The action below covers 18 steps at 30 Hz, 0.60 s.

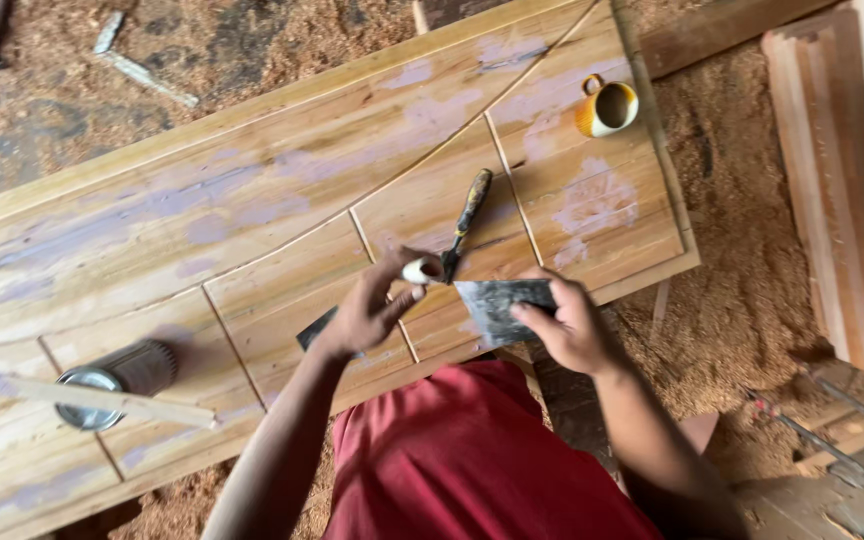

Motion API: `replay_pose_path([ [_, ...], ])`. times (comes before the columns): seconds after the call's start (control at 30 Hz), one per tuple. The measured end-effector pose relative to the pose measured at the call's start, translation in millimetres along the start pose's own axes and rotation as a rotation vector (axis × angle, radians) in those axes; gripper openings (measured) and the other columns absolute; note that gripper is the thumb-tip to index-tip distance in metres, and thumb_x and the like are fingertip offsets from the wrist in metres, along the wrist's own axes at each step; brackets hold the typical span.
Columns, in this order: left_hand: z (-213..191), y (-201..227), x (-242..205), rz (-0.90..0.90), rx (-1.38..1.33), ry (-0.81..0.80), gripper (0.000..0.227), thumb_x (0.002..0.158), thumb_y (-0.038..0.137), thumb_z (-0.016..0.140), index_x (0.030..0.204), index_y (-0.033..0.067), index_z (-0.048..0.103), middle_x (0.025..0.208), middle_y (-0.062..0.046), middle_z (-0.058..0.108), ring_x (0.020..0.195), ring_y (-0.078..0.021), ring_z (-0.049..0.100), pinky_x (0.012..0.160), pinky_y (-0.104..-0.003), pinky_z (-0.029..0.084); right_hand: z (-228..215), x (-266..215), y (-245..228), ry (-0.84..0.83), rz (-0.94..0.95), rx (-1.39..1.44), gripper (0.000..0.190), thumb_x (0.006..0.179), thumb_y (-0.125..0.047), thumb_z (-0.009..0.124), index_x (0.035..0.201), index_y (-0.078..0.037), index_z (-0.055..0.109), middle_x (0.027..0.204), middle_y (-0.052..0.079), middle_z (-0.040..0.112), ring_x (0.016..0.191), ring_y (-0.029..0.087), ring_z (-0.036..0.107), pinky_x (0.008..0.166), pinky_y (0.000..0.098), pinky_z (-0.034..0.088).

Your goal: The person uses a putty knife to scoop a pinkish filler from a can and applies it into the grooves of a wooden panel. They then use a sanding block to smooth the filler into the wood surface, repeating the process across different sections of the panel.

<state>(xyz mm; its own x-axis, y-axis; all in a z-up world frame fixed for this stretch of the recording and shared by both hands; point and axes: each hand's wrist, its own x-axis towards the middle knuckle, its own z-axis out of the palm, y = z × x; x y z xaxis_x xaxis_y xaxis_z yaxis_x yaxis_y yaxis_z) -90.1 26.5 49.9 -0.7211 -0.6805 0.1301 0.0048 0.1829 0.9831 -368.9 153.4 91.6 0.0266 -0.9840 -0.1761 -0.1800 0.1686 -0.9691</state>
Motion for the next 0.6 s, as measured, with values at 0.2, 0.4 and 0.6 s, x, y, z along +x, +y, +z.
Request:
replay_pose_path([
  [0.2, -5, 88, -39, 0.102, -0.075, 0.043, 0.019, 0.108, 0.021, 0.06, 0.11, 0.0047, 0.069, 0.109, -0.011, 0.073, 0.104, -0.0268, 0.071, 0.095, -0.039, 0.057, -25, 3, -133, -0.268, -0.383, -0.294, 0.012, 0.092, -0.001, 0.067, 0.102, -0.002, 0.062, 0.084, 0.008, 0.065, 0.072, 0.018, 0.064, 0.066, 0.0321, 0.051],
  [0.4, -4, 122, -54, 0.24, -0.016, 0.055, 0.015, 0.105, 0.014, 0.062, 0.108, 0.0025, 0.07, 0.102, -0.011, 0.073, 0.097, -0.0276, 0.07, 0.09, -0.039, 0.057, -14, -14, -201, -0.385, -0.5, -0.43, 0.017, 0.085, -0.006, 0.074, 0.098, -0.003, 0.063, 0.087, 0.009, 0.069, 0.073, 0.025, 0.071, 0.062, 0.0362, 0.056],
  [0.6, 6, 135, -55, 0.301, 0.062, 0.117, 0.012, 0.097, 0.005, 0.066, 0.108, 0.0015, 0.07, 0.096, -0.011, 0.071, 0.091, -0.0259, 0.07, 0.089, -0.04, 0.054, -7, -26, -216, -0.406, -0.519, -0.543, 0.017, 0.082, -0.004, 0.073, 0.096, -0.002, 0.065, 0.086, 0.01, 0.069, 0.071, 0.027, 0.071, 0.058, 0.0374, 0.056],
])
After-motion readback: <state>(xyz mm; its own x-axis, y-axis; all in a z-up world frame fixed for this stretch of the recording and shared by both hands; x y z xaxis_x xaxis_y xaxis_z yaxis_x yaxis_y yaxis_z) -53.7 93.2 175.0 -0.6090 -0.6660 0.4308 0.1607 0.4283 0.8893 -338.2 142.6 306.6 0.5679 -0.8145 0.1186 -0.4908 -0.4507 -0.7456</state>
